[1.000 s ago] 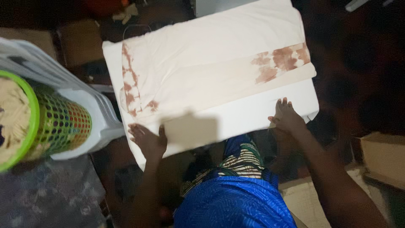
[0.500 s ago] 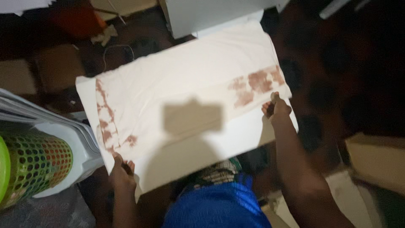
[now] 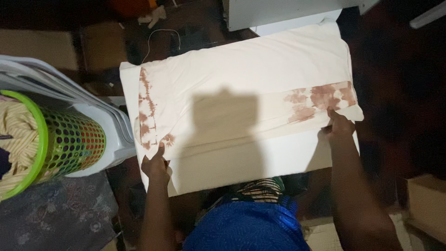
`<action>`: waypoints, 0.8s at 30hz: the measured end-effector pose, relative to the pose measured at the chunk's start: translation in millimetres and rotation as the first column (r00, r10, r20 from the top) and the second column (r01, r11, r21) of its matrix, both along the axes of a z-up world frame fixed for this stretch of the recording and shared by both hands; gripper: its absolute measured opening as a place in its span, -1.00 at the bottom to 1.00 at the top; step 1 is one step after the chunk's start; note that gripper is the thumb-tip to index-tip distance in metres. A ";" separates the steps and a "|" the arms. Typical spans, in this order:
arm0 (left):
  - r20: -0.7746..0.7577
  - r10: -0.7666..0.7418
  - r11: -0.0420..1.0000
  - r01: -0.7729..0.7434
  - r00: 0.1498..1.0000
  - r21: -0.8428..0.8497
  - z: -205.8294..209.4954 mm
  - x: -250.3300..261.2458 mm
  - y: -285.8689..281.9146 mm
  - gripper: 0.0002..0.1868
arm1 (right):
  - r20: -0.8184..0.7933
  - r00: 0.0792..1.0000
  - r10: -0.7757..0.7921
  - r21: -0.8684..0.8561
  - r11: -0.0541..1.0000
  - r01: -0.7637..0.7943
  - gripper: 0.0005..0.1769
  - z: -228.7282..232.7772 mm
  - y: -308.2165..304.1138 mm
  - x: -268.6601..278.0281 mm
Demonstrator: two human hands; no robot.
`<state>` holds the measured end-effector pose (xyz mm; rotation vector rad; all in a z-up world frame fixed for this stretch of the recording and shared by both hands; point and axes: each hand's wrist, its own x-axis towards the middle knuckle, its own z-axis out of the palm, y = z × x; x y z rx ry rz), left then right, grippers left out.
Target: The person folds a light-colored garment by hand on a white surface, smoothing the fabric and aligning the sleeves.
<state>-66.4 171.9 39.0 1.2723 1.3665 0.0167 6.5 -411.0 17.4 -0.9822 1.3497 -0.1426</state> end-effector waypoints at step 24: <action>-0.181 -0.370 0.907 0.396 0.911 0.143 -26.4 -109.9 47.1 -0.48 | 0.151 0.912 0.381 -0.087 0.924 -0.372 -0.58 -51.1 -75.0 -152.5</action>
